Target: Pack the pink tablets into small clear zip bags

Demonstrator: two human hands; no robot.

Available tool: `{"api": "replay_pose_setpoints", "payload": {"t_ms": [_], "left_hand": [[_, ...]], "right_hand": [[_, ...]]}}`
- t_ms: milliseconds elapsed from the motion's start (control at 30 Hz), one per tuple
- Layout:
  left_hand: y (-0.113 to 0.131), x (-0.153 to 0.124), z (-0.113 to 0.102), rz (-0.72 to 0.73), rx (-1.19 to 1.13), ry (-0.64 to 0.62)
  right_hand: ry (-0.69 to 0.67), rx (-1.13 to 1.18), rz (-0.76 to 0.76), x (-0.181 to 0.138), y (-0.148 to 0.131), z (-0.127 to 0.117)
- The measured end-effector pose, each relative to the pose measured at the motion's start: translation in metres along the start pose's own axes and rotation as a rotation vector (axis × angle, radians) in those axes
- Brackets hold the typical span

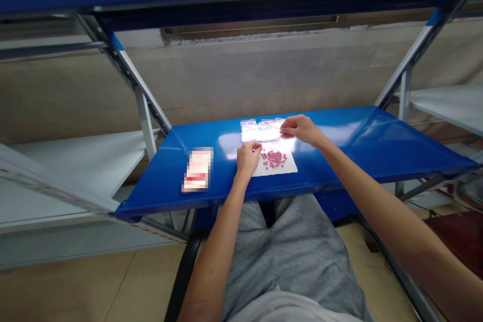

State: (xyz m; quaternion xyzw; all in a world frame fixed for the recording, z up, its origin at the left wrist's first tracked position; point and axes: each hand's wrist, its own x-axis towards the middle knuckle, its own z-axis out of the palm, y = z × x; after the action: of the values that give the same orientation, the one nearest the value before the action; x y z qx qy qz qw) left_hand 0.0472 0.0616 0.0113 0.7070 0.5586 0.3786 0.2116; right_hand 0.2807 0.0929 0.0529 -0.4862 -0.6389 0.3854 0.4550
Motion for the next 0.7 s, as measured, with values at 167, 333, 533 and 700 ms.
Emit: {"api": "replay_pose_setpoints", "payload": {"t_ms": [167,333,533,700], "left_hand": [[-0.001,0.0,-0.001,0.027,0.012,0.013],[-0.001,0.0,0.001,0.03,0.021,0.011],[-0.001,-0.002,0.0,0.024,0.025,0.01],[0.001,-0.002,-0.001,0.016,0.018,0.007]], "right_hand": [[0.076,-0.141,-0.016,-0.001,-0.003,-0.002],[0.143,-0.34,-0.04,-0.003,-0.012,-0.002],[0.134,-0.344,-0.036,-0.004,-0.016,-0.001],[0.074,-0.48,-0.152,-0.007,-0.021,-0.002]]}}
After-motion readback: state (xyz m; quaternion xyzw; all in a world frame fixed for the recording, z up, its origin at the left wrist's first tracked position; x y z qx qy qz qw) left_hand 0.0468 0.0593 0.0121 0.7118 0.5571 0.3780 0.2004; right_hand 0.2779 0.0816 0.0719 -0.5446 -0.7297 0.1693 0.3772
